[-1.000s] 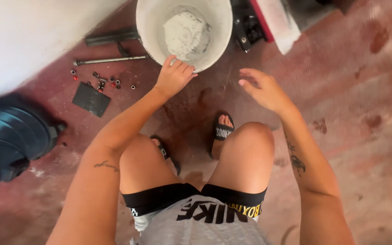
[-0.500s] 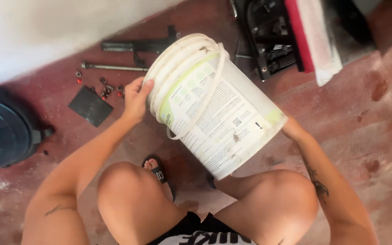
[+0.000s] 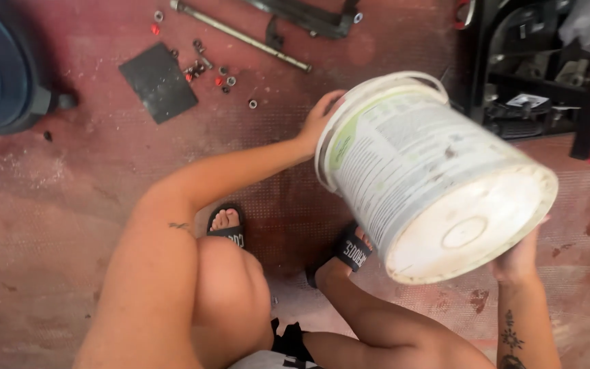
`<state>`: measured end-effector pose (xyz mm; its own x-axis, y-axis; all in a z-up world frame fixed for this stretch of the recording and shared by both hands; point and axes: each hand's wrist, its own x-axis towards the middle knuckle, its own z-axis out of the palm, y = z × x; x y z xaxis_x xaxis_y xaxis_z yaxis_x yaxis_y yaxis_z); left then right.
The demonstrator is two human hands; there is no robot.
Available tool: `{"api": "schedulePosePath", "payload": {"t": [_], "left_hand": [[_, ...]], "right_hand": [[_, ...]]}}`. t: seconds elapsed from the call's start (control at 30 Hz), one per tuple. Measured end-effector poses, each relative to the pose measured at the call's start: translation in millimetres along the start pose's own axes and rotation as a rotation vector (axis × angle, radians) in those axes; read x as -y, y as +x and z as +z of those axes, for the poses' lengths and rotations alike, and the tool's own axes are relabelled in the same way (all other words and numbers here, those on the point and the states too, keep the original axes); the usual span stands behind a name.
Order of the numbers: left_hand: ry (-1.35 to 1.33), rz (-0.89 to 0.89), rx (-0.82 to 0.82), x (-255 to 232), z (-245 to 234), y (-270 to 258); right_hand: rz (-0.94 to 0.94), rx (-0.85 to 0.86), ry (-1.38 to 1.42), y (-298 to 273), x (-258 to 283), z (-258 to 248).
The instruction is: Organizing tools, hardware, and other items on the floor of a garage.
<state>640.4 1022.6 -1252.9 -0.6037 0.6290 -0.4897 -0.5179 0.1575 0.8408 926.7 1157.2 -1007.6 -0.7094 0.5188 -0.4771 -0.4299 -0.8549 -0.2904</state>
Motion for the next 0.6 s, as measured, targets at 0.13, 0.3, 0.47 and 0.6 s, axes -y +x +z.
{"api": "schedulePosePath", "payload": {"t": [0.13,0.3,0.47,0.6], "left_hand": [[0.228,-0.011,0.012,27.5,0.5,14.5],[0.671,0.035,0.045,76.8,-12.3,24.7],[0.692,0.099,0.104,106.6,-31.4,37.4],[0.721,0.061,0.173,88.8,-38.7,43.4]], "right_hand": [[0.083,0.025,0.114,7.8,-6.5,7.3],[0.382,-0.654,-1.338,29.5,-15.2,13.0],[0.465,-0.596,-1.367,42.6,-25.8,5.8],[0.424,-0.744,-1.326,49.6,-33.0,3.9]]}}
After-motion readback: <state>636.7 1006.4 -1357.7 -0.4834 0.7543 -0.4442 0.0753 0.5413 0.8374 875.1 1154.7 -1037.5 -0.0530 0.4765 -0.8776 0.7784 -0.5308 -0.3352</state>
